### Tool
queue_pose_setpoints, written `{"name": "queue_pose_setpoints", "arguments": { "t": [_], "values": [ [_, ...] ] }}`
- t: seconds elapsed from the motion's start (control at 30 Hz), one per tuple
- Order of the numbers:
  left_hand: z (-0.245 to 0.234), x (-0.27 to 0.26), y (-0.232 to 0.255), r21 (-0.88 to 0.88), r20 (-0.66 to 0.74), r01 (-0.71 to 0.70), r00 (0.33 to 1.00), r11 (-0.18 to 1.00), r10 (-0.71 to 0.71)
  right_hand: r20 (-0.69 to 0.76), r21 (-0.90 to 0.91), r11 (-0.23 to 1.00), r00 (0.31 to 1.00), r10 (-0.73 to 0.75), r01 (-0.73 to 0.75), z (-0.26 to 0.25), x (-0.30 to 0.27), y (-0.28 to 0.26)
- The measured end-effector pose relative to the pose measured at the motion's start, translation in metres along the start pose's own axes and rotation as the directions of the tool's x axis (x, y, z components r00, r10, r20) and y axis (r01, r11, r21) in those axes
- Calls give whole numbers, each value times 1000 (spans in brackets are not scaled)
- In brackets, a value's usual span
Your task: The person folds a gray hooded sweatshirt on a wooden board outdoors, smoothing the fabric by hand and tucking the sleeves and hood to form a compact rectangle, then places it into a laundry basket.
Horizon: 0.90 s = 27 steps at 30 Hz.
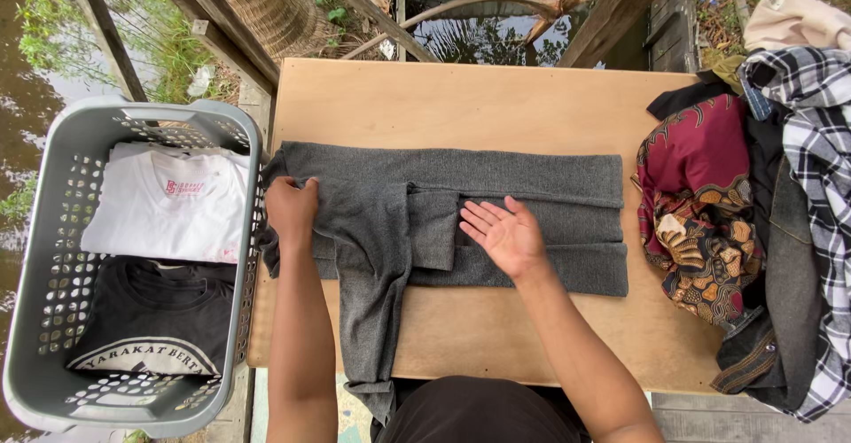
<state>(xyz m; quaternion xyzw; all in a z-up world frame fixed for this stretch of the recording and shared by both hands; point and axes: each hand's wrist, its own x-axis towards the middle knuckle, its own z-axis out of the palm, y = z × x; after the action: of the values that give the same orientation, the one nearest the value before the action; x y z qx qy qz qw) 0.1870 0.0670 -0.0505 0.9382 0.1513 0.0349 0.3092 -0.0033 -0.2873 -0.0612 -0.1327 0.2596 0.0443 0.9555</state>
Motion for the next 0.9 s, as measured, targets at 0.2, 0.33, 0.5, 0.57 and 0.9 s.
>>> {"name": "queue_pose_setpoints", "arguments": {
  "t": [0.2,0.33,0.5,0.57,0.9],
  "values": [
    [25,39,-18,43,38,-68,997,997,66,-141,52,997,989,-40,48,3,32,13],
    [40,62,-33,-158,-14,-95,995,983,94,-185,-63,993,977,-107,97,1,41,15],
    [24,60,-11,-53,-31,-181,983,982,180,-121,-95,982,978,-172,161,9,43,19],
    [5,46,4,127,37,-194,981,973,191,-129,-64,985,977,-167,160,9,40,13],
    [52,-183,112,82,119,-606,794,791,596,0,-64,982,984,-179,179,-17,41,8]
  ]
}}
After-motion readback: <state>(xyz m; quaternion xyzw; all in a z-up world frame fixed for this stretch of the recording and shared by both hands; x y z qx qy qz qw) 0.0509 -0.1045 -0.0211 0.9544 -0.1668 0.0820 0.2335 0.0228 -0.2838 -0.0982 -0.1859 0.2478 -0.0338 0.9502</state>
